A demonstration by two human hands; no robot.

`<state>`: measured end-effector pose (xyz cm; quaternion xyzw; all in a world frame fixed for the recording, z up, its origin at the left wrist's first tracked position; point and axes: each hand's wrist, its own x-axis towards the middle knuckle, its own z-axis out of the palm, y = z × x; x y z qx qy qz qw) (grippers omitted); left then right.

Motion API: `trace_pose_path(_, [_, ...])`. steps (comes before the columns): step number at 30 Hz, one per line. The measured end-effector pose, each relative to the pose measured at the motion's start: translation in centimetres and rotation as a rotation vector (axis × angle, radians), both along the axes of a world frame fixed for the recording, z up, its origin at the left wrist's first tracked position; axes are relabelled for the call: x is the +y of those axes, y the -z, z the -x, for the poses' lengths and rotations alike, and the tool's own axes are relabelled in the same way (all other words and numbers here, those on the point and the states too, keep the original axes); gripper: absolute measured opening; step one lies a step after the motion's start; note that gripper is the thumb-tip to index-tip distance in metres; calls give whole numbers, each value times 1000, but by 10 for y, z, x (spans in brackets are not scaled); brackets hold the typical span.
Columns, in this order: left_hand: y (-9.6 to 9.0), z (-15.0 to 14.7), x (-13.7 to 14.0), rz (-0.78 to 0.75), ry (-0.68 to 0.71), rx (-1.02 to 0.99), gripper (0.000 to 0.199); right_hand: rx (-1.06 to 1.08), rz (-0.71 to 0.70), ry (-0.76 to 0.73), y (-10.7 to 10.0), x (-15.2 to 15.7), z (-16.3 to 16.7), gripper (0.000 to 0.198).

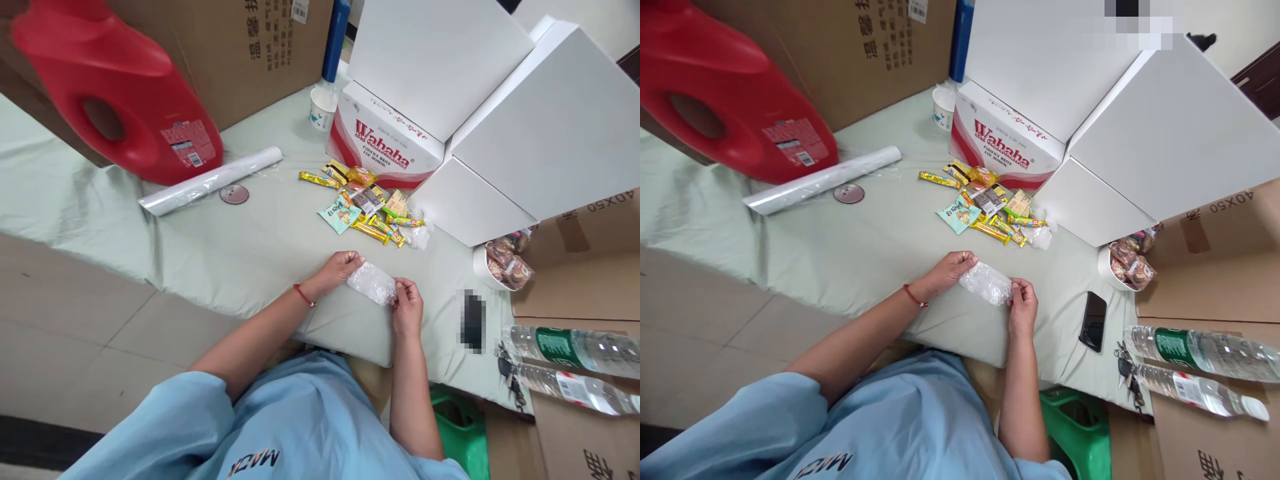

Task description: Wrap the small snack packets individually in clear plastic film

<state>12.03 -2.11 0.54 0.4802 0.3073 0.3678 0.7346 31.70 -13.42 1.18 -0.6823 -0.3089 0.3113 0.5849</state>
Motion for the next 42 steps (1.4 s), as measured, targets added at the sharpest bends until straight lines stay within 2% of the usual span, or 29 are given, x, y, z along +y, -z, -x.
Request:
trace_pose_path(2, [0,-1,-2,8,-4,-5,65,-347,-31,94,-8,-9,11,29])
trace_pose_path(4, [0,-2,-3,13,-14,-10,65,-653,-134,94,-19,-15,24,23])
trace_pose_path(7, [-1,-3,-4,13,-26,-17,63,-953,-247,-154,-28,-15,44,19])
trace_pose_path(9, [-1,-2,-4,8,-33,-18,63,-1046,-245,-319,-25,-10,54,26])
trace_pose_path(11, [-2,-2,-5,1,-37,-17,63,-1063,-233,-378,-17,-3,59,21])
trace_pose_path(15, [-2,-3,-5,-2,-38,-29,64,-890,-220,-345,-6,5,58,16])
trace_pose_path(19, [-3,-3,-6,-7,-20,-49,63,-435,-63,-335,-9,3,55,22])
trace_pose_path(22, [-4,-1,-8,-26,16,-52,61,-200,-6,-197,-13,3,56,27])
trace_pose_path(25, [-5,0,-10,-54,92,-37,53,-131,10,-119,-17,5,59,30])
trace_pose_path(29, [-5,1,-9,-41,134,-59,45,-43,-2,-206,-22,7,66,32])
trace_pose_path(32, [-5,3,-6,-11,151,-101,39,127,5,-276,-28,7,64,34])
trace_pose_path(36, [-7,6,-3,57,97,-200,33,326,36,-310,-37,7,49,38])
trace_pose_path(42, [-13,8,-1,240,65,-356,37,308,-75,-139,-37,8,22,40])
